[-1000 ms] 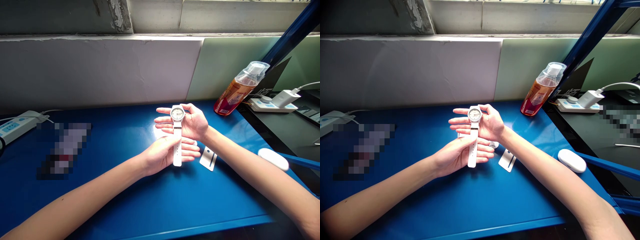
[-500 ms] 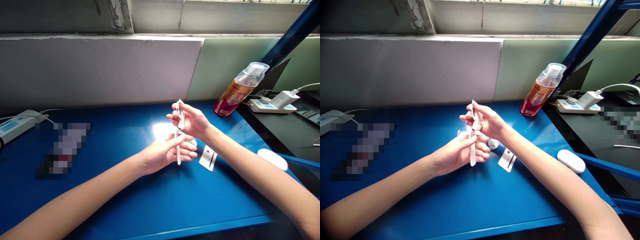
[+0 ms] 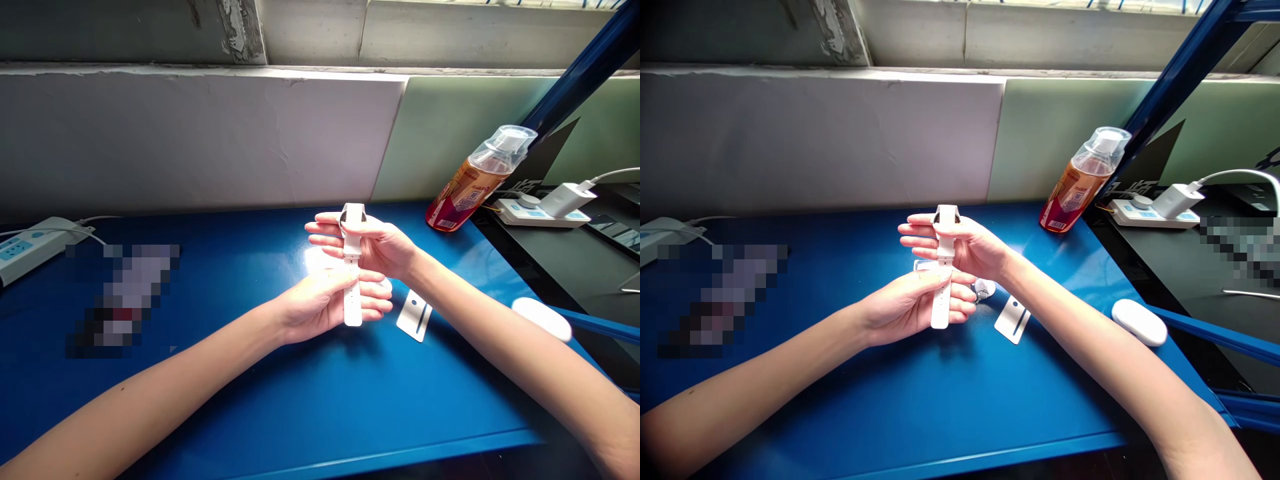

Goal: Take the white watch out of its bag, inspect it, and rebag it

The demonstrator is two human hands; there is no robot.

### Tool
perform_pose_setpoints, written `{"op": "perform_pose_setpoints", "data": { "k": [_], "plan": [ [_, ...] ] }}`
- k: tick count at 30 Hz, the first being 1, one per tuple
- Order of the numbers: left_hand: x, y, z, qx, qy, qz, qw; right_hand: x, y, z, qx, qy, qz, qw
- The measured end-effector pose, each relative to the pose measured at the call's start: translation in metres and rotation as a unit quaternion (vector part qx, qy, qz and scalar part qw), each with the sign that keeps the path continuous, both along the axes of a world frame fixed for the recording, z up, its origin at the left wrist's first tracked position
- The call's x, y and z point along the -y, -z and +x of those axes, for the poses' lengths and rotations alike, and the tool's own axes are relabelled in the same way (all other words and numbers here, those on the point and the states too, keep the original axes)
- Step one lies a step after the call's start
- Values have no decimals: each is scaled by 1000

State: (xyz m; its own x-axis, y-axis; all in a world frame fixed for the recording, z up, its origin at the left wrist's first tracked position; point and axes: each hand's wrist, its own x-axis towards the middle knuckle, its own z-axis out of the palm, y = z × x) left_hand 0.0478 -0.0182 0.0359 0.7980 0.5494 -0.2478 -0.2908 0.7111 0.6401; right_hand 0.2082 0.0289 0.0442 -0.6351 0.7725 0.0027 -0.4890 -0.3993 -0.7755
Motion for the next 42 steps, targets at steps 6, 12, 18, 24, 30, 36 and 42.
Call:
{"op": "perform_pose_setpoints", "data": {
  "k": [6, 12, 18, 24, 30, 36, 42],
  "plan": [
    [-2, 2, -3, -15, 6, 28, 999, -5, 3, 5, 16, -28, 9, 999],
    [-4, 2, -3, -15, 20, 31, 999, 1, -1, 3, 30, -20, 71, 997],
    [-4, 4, -3, -18, 30, 53, 998, -2, 0, 4, 43, -27, 26, 998],
    [-2, 1, -5, -18, 53, 44, 997, -4, 3, 5, 9, -76, 12, 997],
    [-2, 2, -4, -37, 37, 50, 997, -3, 1, 5, 13, -60, 5, 998],
    [-2, 2, -4, -42, 39, 55, 997, -4, -2, 4, -1, -69, -20, 997],
    [-2, 0, -3, -44, 27, 57, 997, -3, -3, 5, 14, -77, -26, 997]
  ]
}}
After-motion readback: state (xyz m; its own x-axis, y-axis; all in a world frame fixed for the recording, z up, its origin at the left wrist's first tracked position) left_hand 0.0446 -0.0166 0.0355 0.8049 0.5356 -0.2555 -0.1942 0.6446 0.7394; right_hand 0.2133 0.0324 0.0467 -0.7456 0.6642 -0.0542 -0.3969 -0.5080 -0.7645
